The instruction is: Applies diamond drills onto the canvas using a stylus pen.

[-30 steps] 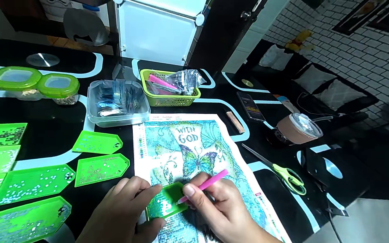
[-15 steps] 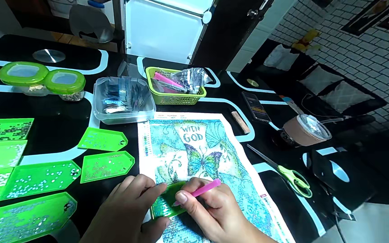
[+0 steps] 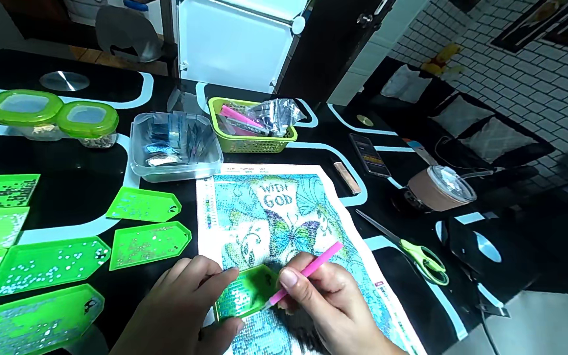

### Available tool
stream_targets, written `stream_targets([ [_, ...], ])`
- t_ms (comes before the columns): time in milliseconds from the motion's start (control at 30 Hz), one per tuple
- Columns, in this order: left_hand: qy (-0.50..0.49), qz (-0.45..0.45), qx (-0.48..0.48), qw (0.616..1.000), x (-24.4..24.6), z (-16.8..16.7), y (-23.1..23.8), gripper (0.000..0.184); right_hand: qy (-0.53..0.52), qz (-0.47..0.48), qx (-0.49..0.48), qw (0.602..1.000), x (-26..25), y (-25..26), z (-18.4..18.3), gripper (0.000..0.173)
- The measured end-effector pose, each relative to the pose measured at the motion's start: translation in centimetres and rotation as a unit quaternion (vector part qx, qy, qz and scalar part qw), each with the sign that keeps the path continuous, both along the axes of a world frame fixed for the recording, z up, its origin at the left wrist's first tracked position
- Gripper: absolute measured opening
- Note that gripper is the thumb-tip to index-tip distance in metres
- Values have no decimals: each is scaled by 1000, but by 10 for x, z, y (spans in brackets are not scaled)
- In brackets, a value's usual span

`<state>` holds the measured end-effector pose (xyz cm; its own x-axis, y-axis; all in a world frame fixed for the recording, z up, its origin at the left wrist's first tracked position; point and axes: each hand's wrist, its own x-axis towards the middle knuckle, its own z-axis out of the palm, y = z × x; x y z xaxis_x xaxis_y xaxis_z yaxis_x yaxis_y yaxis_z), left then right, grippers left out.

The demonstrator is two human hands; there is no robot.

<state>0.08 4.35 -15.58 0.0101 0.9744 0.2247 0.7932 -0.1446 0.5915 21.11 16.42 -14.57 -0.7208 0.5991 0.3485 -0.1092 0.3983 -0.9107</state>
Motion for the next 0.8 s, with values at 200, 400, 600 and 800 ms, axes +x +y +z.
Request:
stream_targets([
  [200,-6,-6,-14,1000,0,1,0,47,5,-55,-104,993,8,-3,-2,21],
  [400,-11,-11,-27,1000,-2,3,-1,48,6,-54,-103,993,15,-4,-7,21],
  [600,-5,-14,-18,1000,-3,1,-1,49,-6,-44,-42,998,20,-7,-16,23],
  [800,-7,-16,-27,999,-4,3,0,49,-12,-54,21,998,18,-8,-20,25],
])
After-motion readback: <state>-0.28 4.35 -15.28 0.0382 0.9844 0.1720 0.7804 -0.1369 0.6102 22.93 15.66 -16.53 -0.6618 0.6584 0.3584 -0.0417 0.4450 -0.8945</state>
